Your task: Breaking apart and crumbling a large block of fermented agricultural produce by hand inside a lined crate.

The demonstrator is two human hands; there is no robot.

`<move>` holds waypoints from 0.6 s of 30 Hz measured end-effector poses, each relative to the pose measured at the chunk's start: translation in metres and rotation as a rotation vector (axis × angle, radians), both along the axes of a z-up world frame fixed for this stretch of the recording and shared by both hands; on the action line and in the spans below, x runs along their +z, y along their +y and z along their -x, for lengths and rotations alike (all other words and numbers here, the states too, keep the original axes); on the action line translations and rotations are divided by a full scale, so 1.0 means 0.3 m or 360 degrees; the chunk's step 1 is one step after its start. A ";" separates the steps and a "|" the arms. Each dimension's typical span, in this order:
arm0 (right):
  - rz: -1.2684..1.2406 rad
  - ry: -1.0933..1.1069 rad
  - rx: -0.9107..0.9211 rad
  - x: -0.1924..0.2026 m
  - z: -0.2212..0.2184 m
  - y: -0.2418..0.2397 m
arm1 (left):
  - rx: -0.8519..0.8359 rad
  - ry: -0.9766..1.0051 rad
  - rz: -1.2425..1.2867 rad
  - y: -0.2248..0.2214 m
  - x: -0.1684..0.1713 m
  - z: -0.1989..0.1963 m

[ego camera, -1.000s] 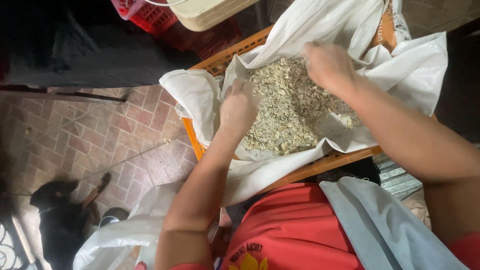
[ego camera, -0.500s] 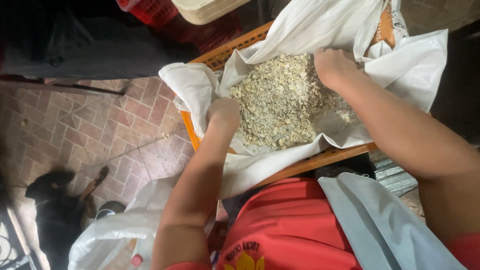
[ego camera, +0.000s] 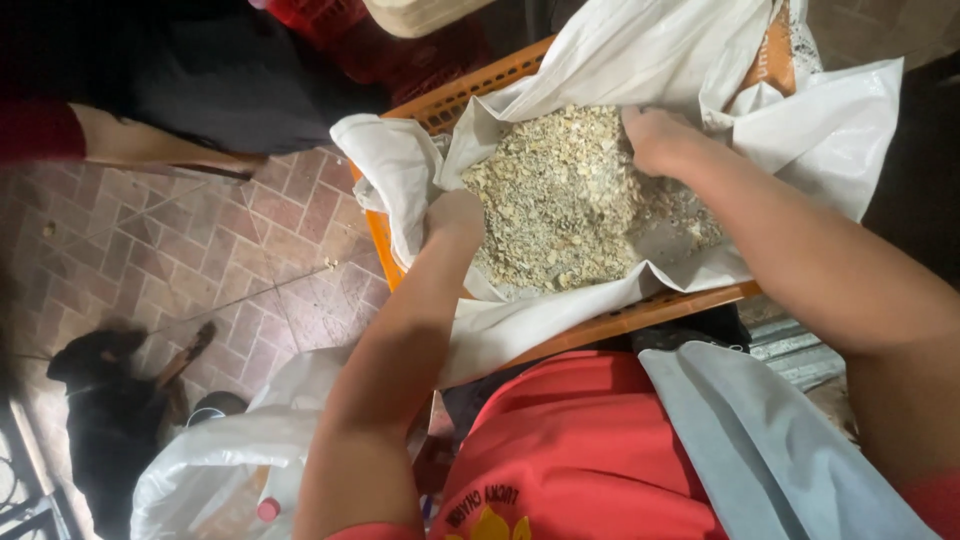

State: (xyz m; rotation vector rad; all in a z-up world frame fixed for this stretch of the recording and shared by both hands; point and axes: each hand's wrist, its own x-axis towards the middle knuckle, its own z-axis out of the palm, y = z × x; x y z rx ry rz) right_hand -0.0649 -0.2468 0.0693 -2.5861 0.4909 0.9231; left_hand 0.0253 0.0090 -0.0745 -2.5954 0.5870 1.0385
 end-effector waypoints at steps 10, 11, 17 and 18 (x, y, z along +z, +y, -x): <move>-0.0278 -0.0027 0.0130 -0.432 -0.037 -0.111 | 0.0061 0.0125 0.0217 -0.017 -0.014 0.007; -0.0359 -0.0020 0.0067 -0.456 -0.037 -0.119 | 0.0045 0.0165 0.0234 -0.025 0.039 0.025; -0.0603 0.0173 -0.0087 -0.385 -0.031 -0.064 | -0.0006 0.0282 0.0458 -0.031 -0.049 0.029; -0.0658 0.0194 -0.0107 -0.405 -0.027 -0.062 | 0.0065 0.0300 0.0505 -0.039 -0.032 0.042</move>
